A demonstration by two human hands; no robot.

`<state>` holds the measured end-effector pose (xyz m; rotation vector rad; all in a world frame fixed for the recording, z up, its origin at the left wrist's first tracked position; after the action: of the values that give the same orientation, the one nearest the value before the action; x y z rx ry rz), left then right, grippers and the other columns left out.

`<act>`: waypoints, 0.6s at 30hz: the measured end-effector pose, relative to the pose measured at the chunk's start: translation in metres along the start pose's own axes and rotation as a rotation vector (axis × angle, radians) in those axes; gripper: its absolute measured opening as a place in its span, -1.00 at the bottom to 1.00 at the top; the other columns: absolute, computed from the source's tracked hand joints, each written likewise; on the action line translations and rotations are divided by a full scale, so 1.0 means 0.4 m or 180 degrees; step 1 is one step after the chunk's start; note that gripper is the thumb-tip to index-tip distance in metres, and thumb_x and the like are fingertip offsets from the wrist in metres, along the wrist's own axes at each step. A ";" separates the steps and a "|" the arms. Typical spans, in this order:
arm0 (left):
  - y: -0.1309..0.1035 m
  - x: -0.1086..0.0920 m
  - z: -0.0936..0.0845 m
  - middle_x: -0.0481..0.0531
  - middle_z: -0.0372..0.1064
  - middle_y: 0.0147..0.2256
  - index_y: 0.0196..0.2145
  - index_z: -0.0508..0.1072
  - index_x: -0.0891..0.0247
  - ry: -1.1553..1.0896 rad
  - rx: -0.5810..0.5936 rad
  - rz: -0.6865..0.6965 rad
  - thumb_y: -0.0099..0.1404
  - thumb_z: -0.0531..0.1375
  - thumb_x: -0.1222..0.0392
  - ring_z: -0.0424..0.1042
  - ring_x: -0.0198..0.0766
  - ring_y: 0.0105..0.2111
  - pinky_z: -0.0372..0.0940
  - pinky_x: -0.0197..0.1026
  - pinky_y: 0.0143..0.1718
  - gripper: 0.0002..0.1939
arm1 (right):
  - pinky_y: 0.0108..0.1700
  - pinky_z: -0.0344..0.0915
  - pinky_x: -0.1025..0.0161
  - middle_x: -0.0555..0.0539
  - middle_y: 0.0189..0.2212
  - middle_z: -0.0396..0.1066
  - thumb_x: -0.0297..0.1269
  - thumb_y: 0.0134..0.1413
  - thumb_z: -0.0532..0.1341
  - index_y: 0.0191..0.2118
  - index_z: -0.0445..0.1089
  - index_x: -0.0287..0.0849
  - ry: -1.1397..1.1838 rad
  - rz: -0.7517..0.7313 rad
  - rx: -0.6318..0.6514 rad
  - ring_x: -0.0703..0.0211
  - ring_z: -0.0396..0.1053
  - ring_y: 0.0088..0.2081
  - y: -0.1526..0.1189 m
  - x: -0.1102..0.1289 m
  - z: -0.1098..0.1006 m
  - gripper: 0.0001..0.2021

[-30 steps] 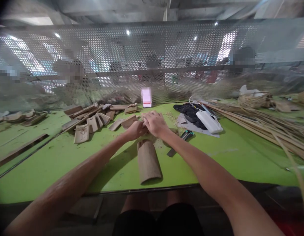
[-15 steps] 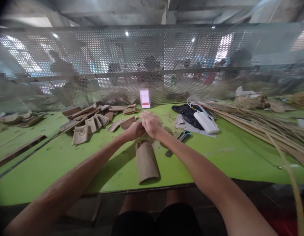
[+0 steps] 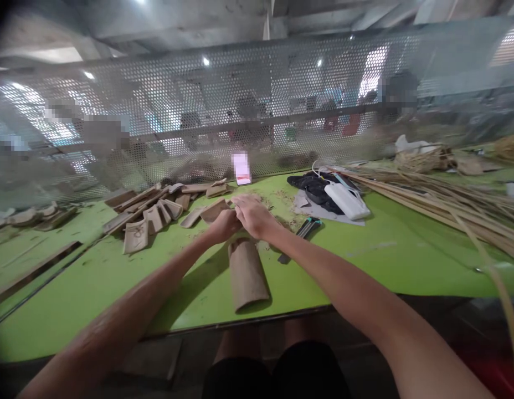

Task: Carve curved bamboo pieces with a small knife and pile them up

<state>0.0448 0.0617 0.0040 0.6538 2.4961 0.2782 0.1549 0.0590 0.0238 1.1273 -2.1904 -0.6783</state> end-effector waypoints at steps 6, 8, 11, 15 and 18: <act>0.001 0.017 -0.011 0.04 0.41 -0.45 -0.43 0.40 0.32 -0.0446 -0.0212 0.0138 0.16 0.15 0.40 0.37 -0.25 -0.42 0.33 -0.20 -0.34 -0.94 | 0.35 0.13 -0.16 -0.29 0.23 0.32 -0.29 0.41 -0.11 0.27 0.30 -0.31 -0.0272 -0.0155 -0.0059 -0.07 0.19 0.30 0.006 0.021 0.007 -0.52; 0.000 0.022 -0.011 0.05 0.40 -0.47 -0.44 0.39 0.31 -0.0539 -0.0204 0.0049 0.15 0.14 0.40 0.35 -0.26 -0.44 0.32 -0.21 -0.37 -0.93 | 0.38 0.09 -0.14 -0.28 0.25 0.31 -0.32 0.41 -0.10 0.28 0.30 -0.33 -0.0410 -0.0385 0.0009 -0.05 0.16 0.31 0.006 0.038 0.010 -0.53; -0.001 0.024 0.000 0.01 0.33 -0.57 -0.55 0.32 0.28 -0.0763 0.0013 -0.0103 0.15 0.12 0.37 0.26 -0.31 -0.56 0.24 -0.23 -0.50 -0.86 | 0.37 0.11 -0.12 -0.34 0.22 0.33 -0.34 0.40 -0.09 0.27 0.29 -0.44 -0.0618 -0.0195 -0.0112 -0.08 0.20 0.29 0.007 0.037 0.003 -0.52; -0.001 0.018 -0.006 0.07 0.39 -0.47 -0.46 0.38 0.33 -0.0789 -0.0254 -0.0107 0.13 0.11 0.39 0.34 -0.27 -0.46 0.30 -0.22 -0.42 -0.94 | 0.40 0.04 -0.16 -0.26 0.25 0.31 -0.34 0.40 -0.05 0.29 0.28 -0.31 -0.0659 -0.0417 0.0016 -0.06 0.16 0.32 0.006 0.045 0.008 -0.54; -0.002 0.018 0.000 0.05 0.37 -0.49 -0.49 0.34 0.31 -0.0778 -0.0169 -0.0152 0.18 0.10 0.36 0.32 -0.29 -0.50 0.28 -0.22 -0.46 -0.89 | 0.38 0.08 -0.15 -0.27 0.24 0.32 -0.33 0.41 -0.07 0.28 0.29 -0.33 -0.0571 -0.0255 0.0045 -0.06 0.17 0.31 0.006 0.038 0.007 -0.55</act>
<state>0.0393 0.0648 0.0004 0.5695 2.2598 0.2310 0.1445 0.0480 0.0274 1.2083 -2.3118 -0.8282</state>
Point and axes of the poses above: each hand's wrist, its own y-axis towards the middle knuckle, its own z-axis out of the palm, x = y × z, the point moved 5 cm from there along y, towards the middle knuckle
